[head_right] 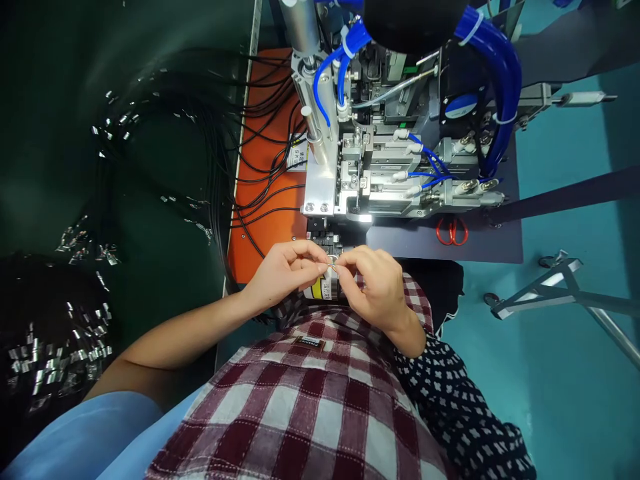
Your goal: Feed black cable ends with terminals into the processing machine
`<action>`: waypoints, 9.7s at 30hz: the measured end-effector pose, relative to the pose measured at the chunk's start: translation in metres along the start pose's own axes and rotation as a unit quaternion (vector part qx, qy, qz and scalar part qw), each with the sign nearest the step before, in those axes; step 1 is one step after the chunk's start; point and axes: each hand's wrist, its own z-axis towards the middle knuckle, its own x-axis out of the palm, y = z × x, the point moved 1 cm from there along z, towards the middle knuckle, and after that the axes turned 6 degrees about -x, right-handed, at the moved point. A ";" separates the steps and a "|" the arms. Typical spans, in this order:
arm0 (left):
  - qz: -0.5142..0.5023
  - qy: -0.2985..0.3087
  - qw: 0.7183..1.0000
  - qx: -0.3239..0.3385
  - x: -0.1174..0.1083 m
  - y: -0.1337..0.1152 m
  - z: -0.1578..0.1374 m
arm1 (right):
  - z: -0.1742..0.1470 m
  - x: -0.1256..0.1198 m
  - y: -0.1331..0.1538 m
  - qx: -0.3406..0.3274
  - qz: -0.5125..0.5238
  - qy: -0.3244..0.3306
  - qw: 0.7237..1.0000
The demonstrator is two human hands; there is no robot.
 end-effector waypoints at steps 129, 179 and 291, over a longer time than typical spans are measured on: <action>0.319 -0.095 0.912 0.238 -0.010 -0.001 0.002 | 0.004 0.020 -0.010 0.278 0.246 -0.039 0.928; 0.535 -0.118 0.753 0.364 -0.040 0.013 0.027 | 0.011 0.036 -0.039 0.317 0.248 -0.026 0.915; 0.626 -0.160 0.723 0.244 -0.031 0.027 -0.004 | 0.005 0.060 -0.043 0.377 0.431 -0.110 0.812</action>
